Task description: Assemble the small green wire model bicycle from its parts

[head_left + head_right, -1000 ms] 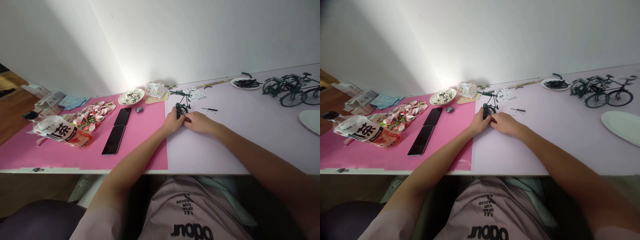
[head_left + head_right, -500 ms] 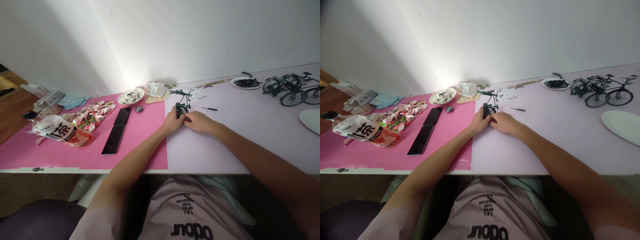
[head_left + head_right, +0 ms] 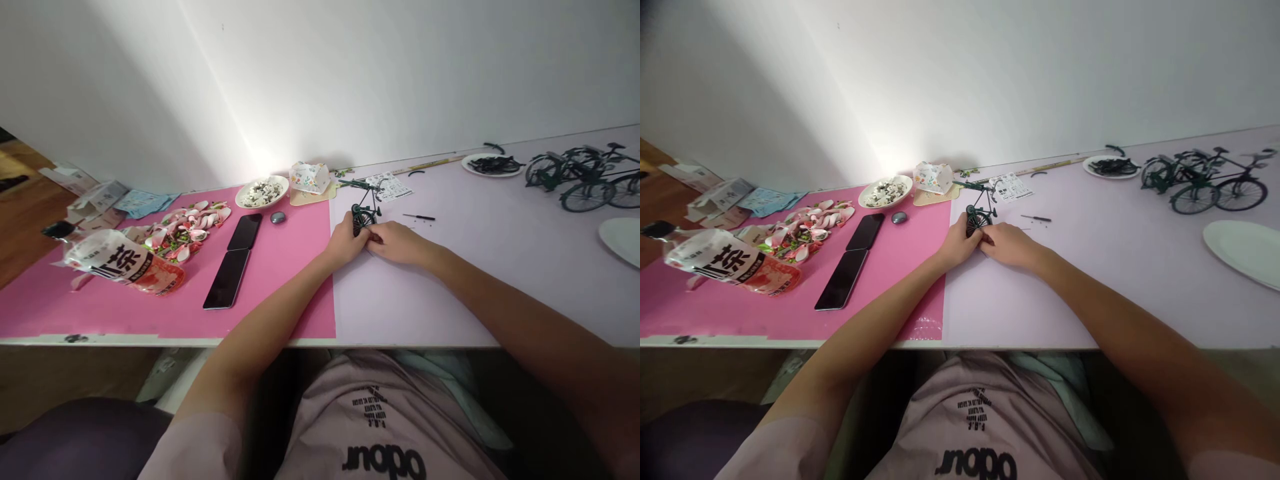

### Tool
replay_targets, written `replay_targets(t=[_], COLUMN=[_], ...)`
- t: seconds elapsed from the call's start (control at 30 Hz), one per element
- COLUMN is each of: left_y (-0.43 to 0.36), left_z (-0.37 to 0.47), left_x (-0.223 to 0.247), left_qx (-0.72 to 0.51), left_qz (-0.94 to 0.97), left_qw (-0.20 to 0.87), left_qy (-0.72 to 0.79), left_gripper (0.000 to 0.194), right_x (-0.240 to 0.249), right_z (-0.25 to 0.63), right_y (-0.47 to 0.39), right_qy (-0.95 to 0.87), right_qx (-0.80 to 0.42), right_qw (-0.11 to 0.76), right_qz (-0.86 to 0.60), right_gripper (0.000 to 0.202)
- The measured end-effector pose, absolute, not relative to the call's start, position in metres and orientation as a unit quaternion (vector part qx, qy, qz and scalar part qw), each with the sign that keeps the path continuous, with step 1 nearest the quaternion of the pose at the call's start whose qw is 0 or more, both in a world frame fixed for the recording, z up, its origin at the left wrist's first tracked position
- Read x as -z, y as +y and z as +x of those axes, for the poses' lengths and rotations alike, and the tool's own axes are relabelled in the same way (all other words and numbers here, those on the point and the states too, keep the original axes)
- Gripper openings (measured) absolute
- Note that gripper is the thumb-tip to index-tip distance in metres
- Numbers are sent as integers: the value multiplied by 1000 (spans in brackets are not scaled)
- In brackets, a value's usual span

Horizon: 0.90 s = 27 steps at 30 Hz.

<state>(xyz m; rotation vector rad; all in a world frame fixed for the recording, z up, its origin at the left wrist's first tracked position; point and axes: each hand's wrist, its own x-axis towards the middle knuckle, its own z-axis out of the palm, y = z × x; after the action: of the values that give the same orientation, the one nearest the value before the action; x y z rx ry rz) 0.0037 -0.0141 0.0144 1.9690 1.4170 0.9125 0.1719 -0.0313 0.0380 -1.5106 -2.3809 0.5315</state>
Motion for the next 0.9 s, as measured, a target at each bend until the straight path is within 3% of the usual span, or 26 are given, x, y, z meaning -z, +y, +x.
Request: replay_targets(t=[0.9], left_y=[-14], left_z=[4], left_x=[-14], left_qx=[-351], left_qz=[727], left_qw=[275], left_qy=[523], left_gripper=[17], right_x=[-36], right_z=[172], right_y=[-31], right_qy=[-821], right_qx=[-183], right_qw=[140], right_qz=[-522], right_gripper=[17])
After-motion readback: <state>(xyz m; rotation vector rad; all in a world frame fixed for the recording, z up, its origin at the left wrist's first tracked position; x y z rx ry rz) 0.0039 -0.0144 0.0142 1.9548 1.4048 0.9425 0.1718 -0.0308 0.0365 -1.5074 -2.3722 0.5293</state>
